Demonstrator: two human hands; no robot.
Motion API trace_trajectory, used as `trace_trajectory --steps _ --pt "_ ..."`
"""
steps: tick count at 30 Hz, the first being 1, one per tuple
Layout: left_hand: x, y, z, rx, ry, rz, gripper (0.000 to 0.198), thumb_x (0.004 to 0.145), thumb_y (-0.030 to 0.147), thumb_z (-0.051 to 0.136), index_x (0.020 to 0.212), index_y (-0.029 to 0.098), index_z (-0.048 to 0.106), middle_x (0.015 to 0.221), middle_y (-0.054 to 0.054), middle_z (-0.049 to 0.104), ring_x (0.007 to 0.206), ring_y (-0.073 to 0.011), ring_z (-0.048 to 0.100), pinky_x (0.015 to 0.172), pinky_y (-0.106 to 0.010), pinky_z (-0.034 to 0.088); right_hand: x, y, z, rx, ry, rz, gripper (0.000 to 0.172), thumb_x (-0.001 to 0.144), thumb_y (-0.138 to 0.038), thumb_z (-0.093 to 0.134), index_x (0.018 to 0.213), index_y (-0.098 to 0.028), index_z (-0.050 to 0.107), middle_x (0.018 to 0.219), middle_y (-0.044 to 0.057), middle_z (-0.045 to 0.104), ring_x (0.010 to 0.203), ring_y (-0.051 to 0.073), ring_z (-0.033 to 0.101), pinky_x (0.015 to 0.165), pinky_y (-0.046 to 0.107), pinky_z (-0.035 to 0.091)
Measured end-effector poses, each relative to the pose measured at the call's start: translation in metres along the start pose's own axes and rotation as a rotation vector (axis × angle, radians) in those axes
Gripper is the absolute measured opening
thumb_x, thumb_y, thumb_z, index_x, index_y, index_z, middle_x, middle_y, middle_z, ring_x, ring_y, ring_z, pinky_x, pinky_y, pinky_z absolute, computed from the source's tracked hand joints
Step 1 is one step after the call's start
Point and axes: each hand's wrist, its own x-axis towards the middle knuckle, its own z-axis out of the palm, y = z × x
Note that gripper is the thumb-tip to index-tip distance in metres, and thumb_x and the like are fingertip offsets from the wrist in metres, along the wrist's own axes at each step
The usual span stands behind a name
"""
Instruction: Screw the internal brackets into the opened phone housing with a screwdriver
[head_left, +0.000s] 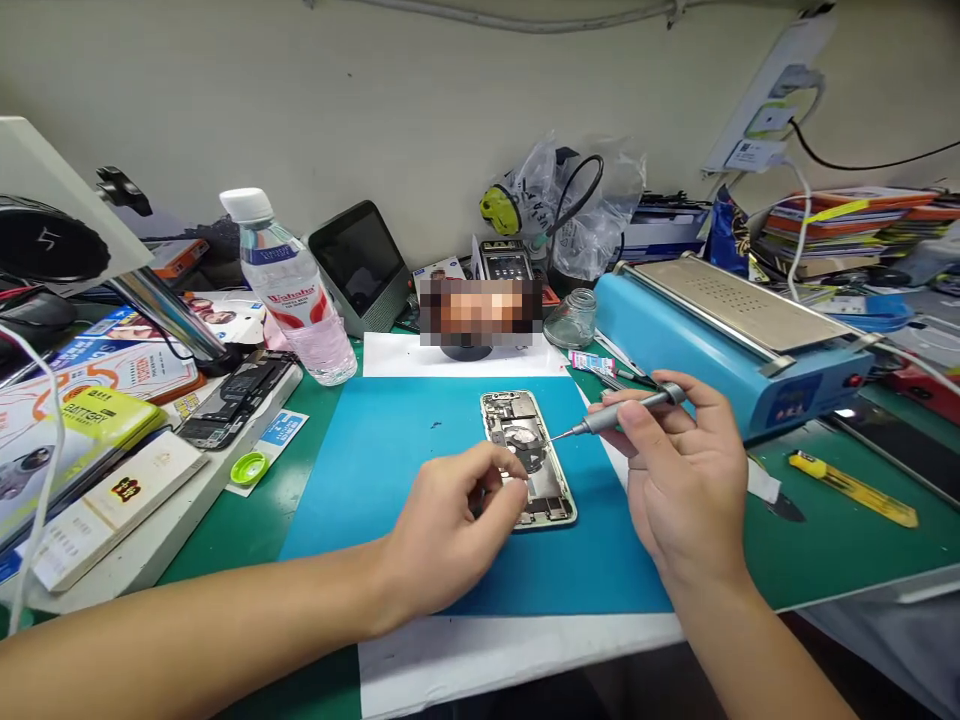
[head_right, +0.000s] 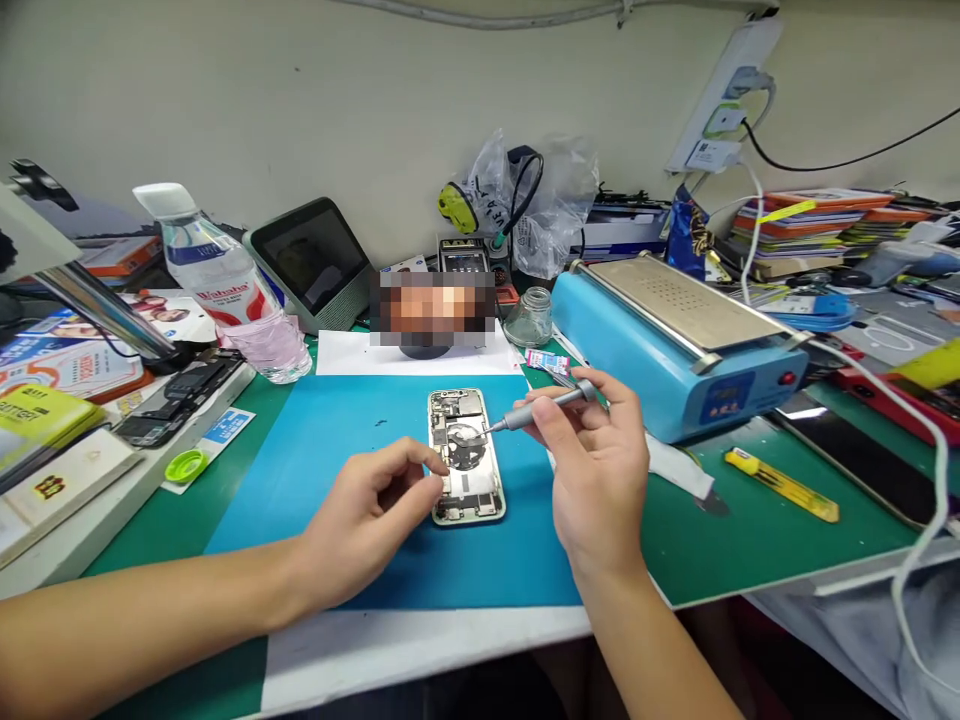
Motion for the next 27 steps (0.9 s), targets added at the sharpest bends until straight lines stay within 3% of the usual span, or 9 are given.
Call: trace_trajectory --steps 6,13,19,27 --pt "0.002 -0.001 0.002 0.024 -0.017 -0.012 0.02 0.097 0.029 0.059 0.106 0.018 0.073 0.071 0.004 0.061 0.06 -0.0096 0.049 0.057 -0.023 0.034 -0.003 -0.002 0.004 0.014 -0.052 0.013 0.04 0.079 -0.033 0.086 0.11 -0.028 0.062 0.083 -0.003 0.075 0.076 0.015 0.075 0.067 0.026 0.065" --pt "0.0 -0.003 0.002 0.079 0.006 0.083 0.023 0.098 0.026 0.061 0.113 0.02 0.077 0.078 0.002 0.071 0.063 -0.0103 0.057 0.061 -0.023 0.039 -0.009 0.0 0.005 -0.016 -0.137 0.027 0.04 0.081 -0.032 0.085 0.113 -0.027 0.062 0.084 -0.002 0.074 0.075 0.014 0.073 0.07 0.026 0.065" --pt "0.0 -0.006 0.001 0.091 -0.008 0.103 0.027 0.099 0.022 0.057 0.11 0.027 0.081 0.07 0.003 0.072 0.063 -0.0124 0.063 0.061 -0.023 0.041 -0.009 0.001 0.006 -0.013 -0.115 0.027 0.041 0.078 -0.033 0.087 0.111 -0.026 0.063 0.082 -0.002 0.074 0.074 0.014 0.072 0.068 0.024 0.065" --pt "-0.001 -0.005 0.003 0.092 0.031 0.099 0.027 0.097 0.022 0.058 0.108 0.024 0.082 0.067 0.002 0.072 0.058 -0.0123 0.062 0.057 -0.024 0.04 -0.011 0.0 0.006 -0.02 -0.127 0.016 0.039 0.079 -0.03 0.086 0.111 -0.026 0.063 0.082 -0.003 0.074 0.071 0.013 0.072 0.067 0.024 0.065"
